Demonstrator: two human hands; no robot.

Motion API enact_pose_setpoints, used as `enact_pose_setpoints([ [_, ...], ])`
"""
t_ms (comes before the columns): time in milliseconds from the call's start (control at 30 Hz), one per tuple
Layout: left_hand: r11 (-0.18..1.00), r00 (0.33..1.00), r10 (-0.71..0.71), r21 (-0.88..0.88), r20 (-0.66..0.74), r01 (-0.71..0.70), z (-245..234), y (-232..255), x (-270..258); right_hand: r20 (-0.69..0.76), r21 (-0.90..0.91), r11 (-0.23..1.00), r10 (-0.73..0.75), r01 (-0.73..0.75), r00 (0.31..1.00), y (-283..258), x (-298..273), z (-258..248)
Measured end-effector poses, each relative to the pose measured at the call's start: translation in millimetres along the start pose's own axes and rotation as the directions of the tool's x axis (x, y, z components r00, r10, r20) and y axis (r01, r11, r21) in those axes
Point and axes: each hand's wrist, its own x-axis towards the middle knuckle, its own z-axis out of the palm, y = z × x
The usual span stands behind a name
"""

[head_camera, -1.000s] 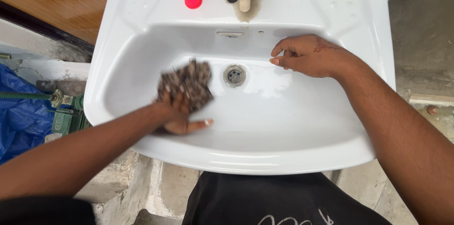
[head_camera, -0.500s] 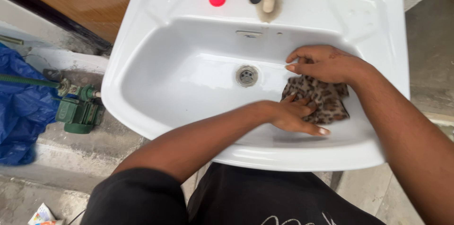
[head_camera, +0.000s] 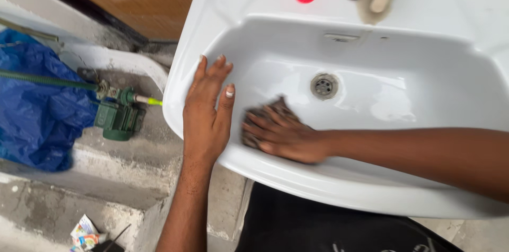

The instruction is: The person uses a patterned cloth to wipe the interior and exterior surfaces of a white wall-mounted sink. They clean around the faucet, the basin, and the edges, repeatedly moving the cloth over the surfaces.

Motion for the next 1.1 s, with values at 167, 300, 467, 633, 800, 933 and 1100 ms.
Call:
enact_pose_setpoints([
  [167, 0.935, 0.987, -0.072, -0.353, -0.142, 0.018, -13, -15, 1, -0.407, -0.791, 0.612, -0.550, 0.020, 0.730, 59, 97, -31],
  [300, 0.866, 0.993, -0.065, -0.501, -0.100, 0.007, -12, -31, 0, -0.630, -0.594, 0.766, -0.255, -0.244, 0.733, 88, 96, -23],
  [467, 0.732, 0.989, -0.012, -0.676, -0.146, -0.090, -13, -48, -6, -0.579, 0.114, 0.901, 0.403, -0.419, 0.709, 1, 124, 4],
  [633, 0.702, 0.985, -0.007, -0.702, -0.174, -0.119, -15, -58, -9, -0.127, 0.450, 0.887, -0.047, 0.100, 0.991, -38, 48, -5],
  [800, 0.733, 0.987, -0.007, -0.672, -0.158, -0.103, -17, -53, -5, 0.340, 0.145, 0.898, 0.349, -0.415, 0.873, 24, -98, -6],
  [933, 0.862, 0.992, -0.021, -0.505, -0.124, -0.045, -18, -40, -3, 0.355, -0.394, 0.762, 0.642, -0.514, 0.680, 50, -135, -8],
  [1100, 0.907, 0.995, -0.038, -0.422, -0.095, -0.006, -20, -34, -5, 0.169, -0.194, 0.939, 0.318, -0.285, 0.933, 8, 3, 1],
])
